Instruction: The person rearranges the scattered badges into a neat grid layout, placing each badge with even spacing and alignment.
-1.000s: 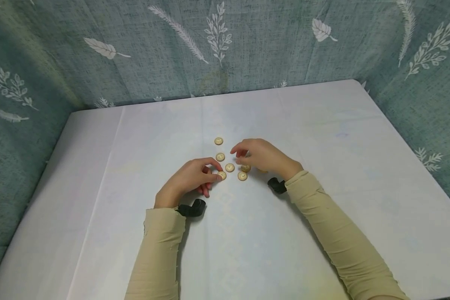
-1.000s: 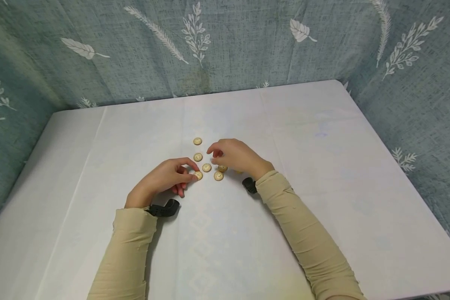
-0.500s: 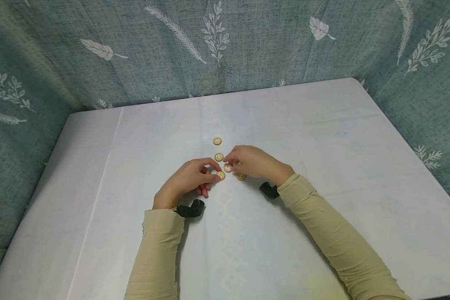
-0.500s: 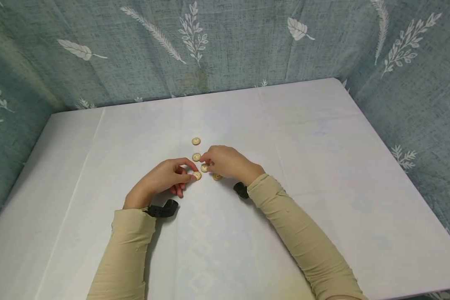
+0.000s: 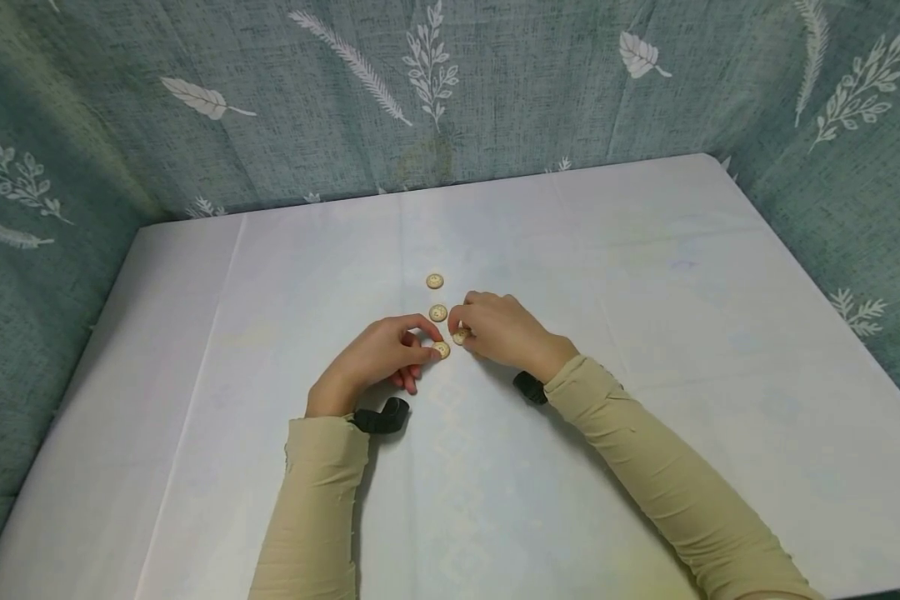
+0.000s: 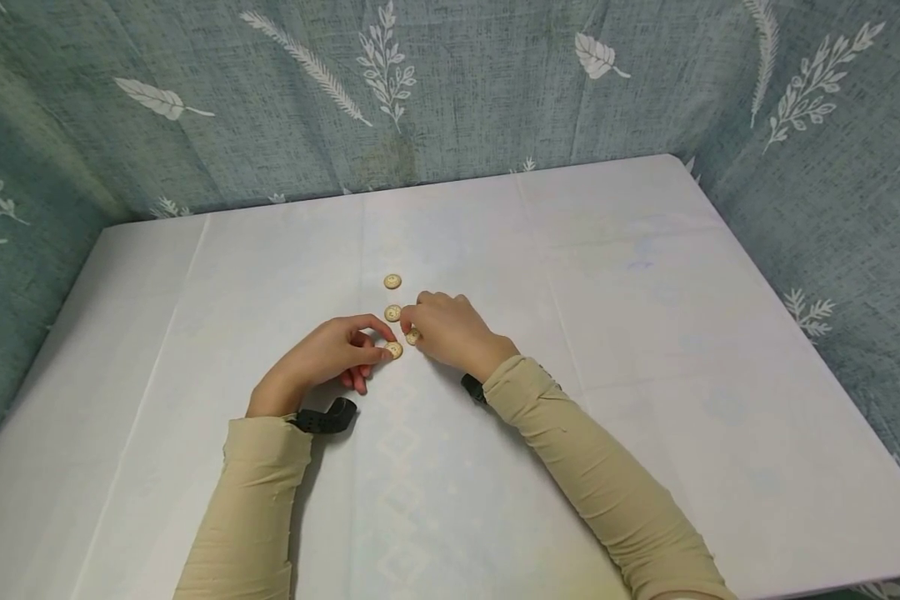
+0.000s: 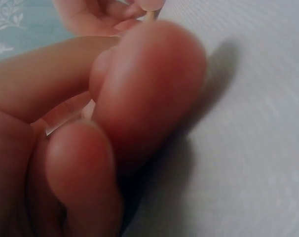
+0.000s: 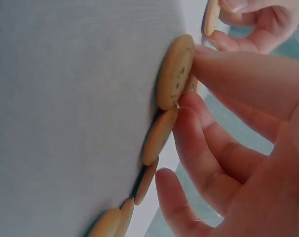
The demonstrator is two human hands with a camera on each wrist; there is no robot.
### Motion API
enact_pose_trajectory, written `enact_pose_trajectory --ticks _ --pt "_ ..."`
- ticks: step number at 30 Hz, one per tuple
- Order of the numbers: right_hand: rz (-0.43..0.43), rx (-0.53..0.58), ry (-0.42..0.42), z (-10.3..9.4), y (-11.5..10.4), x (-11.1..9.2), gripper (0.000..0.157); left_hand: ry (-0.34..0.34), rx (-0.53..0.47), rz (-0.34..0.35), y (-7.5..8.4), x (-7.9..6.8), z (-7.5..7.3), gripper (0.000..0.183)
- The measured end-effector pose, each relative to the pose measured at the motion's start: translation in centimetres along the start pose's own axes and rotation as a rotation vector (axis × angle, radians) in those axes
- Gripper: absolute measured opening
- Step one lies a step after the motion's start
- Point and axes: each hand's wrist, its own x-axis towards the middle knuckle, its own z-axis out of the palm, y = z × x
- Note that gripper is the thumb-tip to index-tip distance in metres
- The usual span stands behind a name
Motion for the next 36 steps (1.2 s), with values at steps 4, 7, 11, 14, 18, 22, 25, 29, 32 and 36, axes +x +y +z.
enact_pose_trajectory --ticks 4,7,11,14,18,22,25,29,32,36 --pt "0.005 0.034 -0.026 0.1 0.2 0.1 0.017 -0.004 -0.003 0.008 -0.1 0.1 0.0 0.016" --pt "-0.004 0.05 -0.031 0.1 0.3 0.1 0.02 -0.004 -0.005 0.002 -0.1 0.1 0.0 0.016" --pt "-0.008 0.076 -0.029 0.1 0.3 0.1 0.016 -0.001 -0.002 -0.001 -0.1 0.0 0.0 0.016" --pt "-0.014 0.125 -0.028 0.2 0.4 0.3 0.013 0.003 0.0 0.001 0.0 0.0 0.0 0.015" --pt "-0.023 0.195 -0.038 0.2 0.6 0.4 0.013 0.007 0.003 0.0 0.0 0.0 0.1 0.015" --pt "-0.023 0.261 -0.071 0.2 0.9 0.4 0.013 0.007 0.001 -0.003 0.0 0.0 0.1 0.015" --pt "-0.03 0.288 -0.083 0.2 1.2 0.4 0.012 0.004 0.0 -0.002 -0.1 0.0 0.1 0.016" --pt "-0.045 0.306 -0.084 -0.1 1.7 0.3 0.012 0.003 0.0 -0.003 -0.1 0.0 0.2 0.017" --pt "-0.033 0.323 -0.092 -0.6 2.0 0.2 0.013 0.002 0.005 -0.004 0.0 0.0 0.2 0.018" --pt "-0.009 0.34 -0.11 -1.5 2.7 0.0 0.017 0.008 0.011 -0.001 0.2 -0.1 0.2 0.018"
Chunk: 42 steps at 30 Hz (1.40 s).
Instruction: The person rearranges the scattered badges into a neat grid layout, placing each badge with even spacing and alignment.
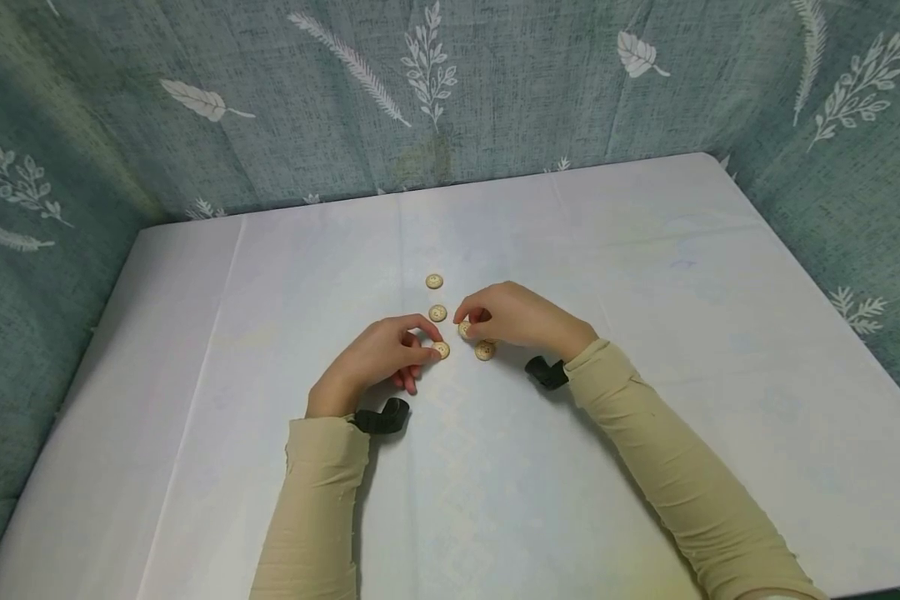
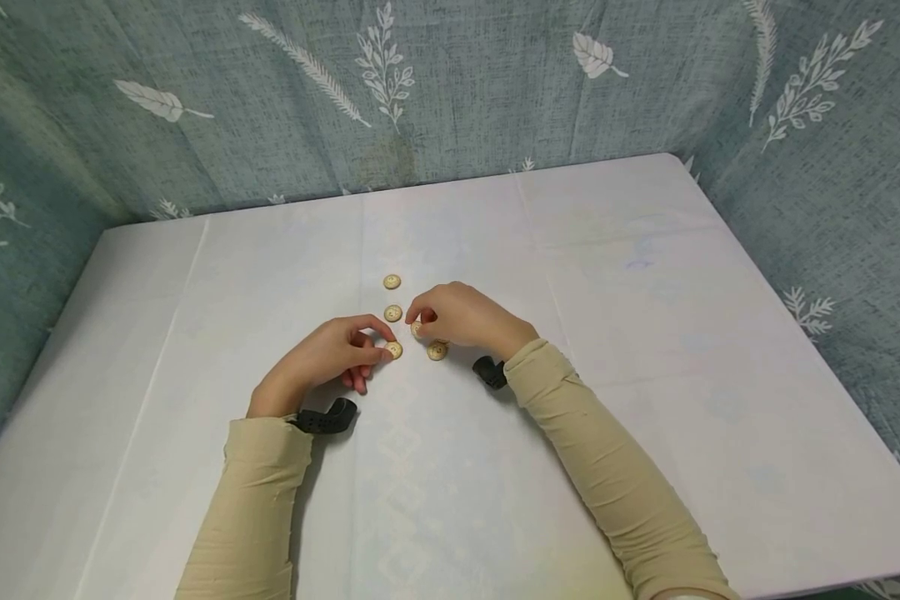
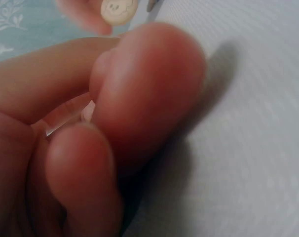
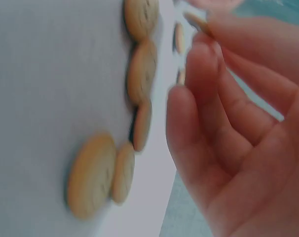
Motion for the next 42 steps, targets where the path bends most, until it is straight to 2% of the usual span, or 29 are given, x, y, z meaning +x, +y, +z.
enact_pose_trajectory --ticks 5,14,20,26,36,42 --pt "0.016 0.05 -0.042 -1.2 0.7 -0.5 0.018 0.007 -0.014 0.0 0.0 0.0 0.0 0.018" --pt "0.029 0.037 0.006 -2.5 2.4 -0.9 0.016 0.005 -0.023 -0.003 0.0 0.1 0.0 0.019" --pt "0.116 0.06 0.051 -2.9 3.6 -1.1 0.018 0.0 -0.021 -0.003 -0.1 0.1 0.0 0.02" --pt "0.145 0.125 0.102 -3.1 4.5 -1.1 0.023 0.0 -0.026 -0.008 0.0 0.0 0.0 0.019" --pt "0.209 0.234 0.106 -3.0 5.5 -0.9 0.026 0.0 -0.025 -0.008 0.0 -0.1 0.0 0.019" --pt "0.237 0.287 0.073 -3.2 5.9 -0.5 0.027 0.001 -0.017 -0.002 -0.1 0.1 0.0 0.019"
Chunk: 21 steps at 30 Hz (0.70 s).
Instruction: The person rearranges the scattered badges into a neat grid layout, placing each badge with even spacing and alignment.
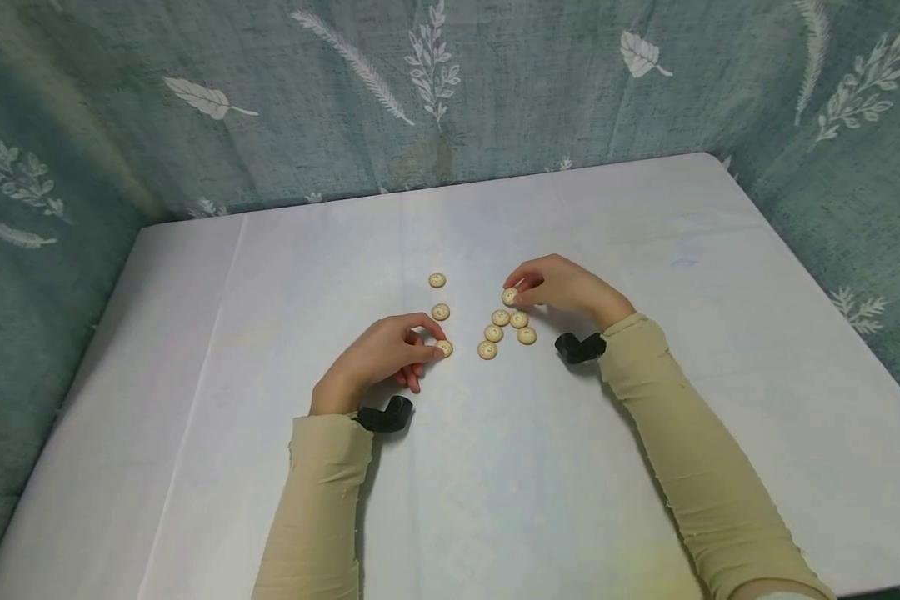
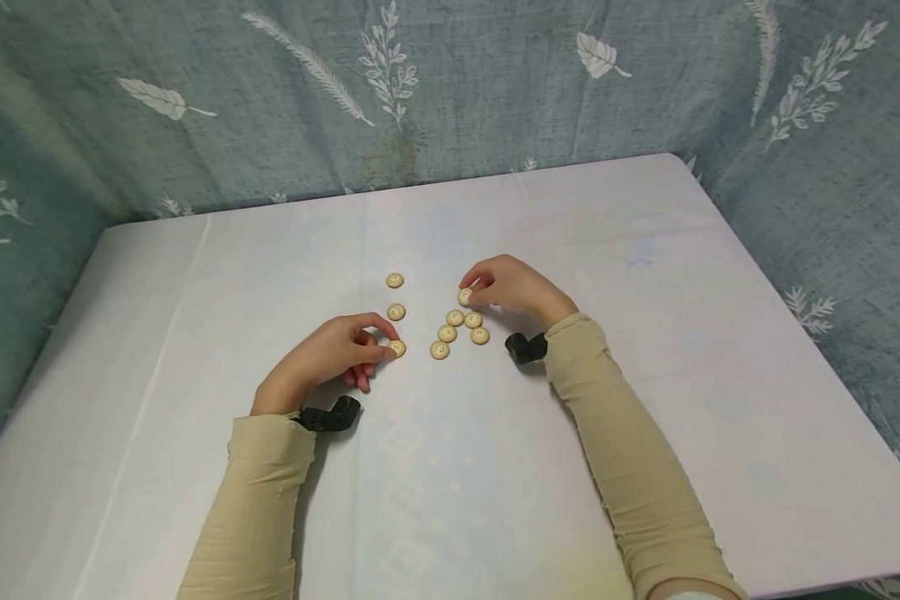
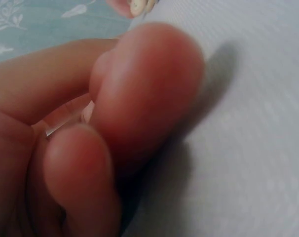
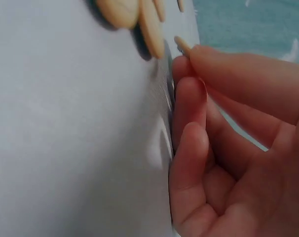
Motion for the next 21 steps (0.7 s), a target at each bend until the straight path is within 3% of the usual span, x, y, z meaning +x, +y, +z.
enact_pose_trajectory --ticks 9,21 --pt "0.082 0.012 -0.002 -0.3 -0.4 1.7 0.024 0.001 -0.001 -0.005 0.0 0.1 0.0 0.019" --pt "0.091 -0.024 0.059 0.3 -1.7 4.2 0.022 -0.002 0.006 0.012 -0.1 0.0 -0.1 0.016"
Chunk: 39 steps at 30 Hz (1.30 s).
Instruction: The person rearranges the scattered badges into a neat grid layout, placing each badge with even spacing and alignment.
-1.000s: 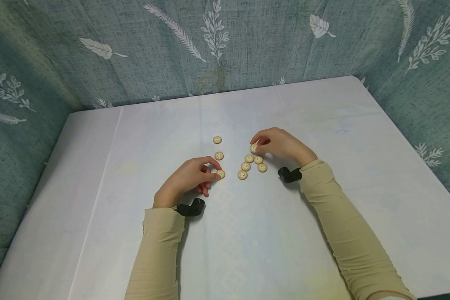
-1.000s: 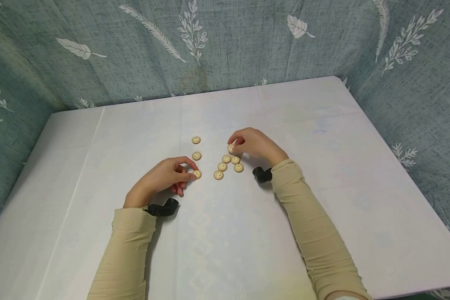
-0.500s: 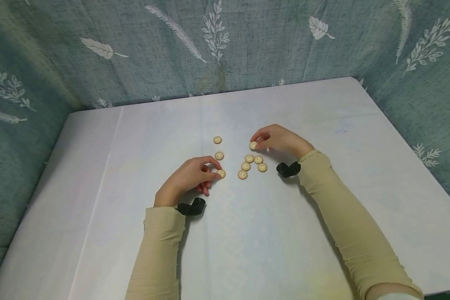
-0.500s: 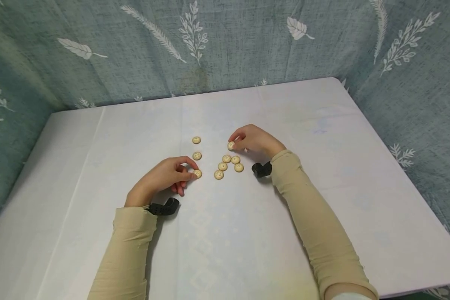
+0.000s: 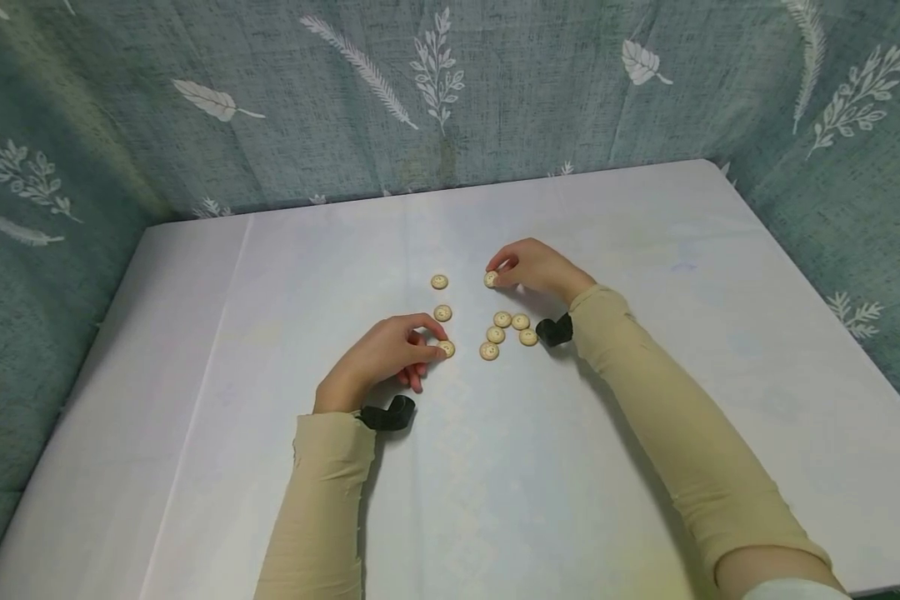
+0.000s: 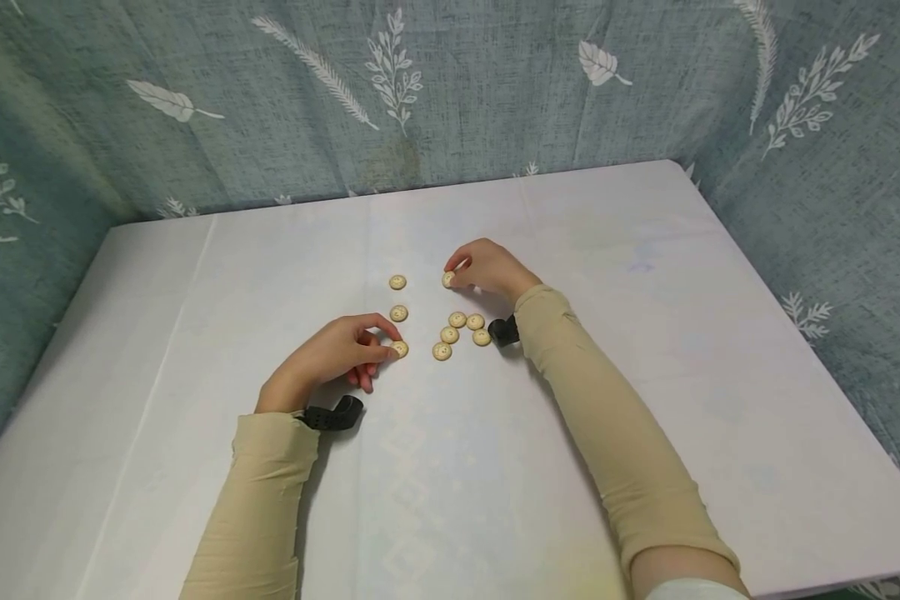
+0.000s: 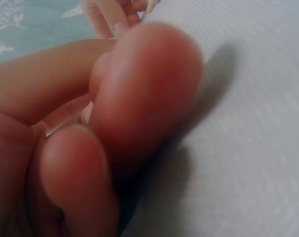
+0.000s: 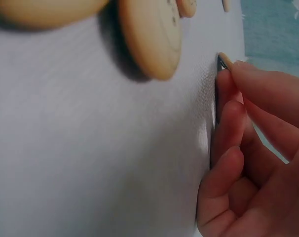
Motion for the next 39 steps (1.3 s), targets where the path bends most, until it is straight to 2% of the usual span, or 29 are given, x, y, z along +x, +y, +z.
enact_pose_trajectory --ticks 20,39 --pt "-0.023 -0.075 0.022 0.8 -1.3 1.1 0.022 0.008 -0.01 -0.021 0.2 -0.1 0.3 0.02" --pt "-0.032 -0.122 -0.011 0.8 -1.8 1.2 0.025 0.004 -0.015 -0.021 0.2 -0.1 0.1 0.017"
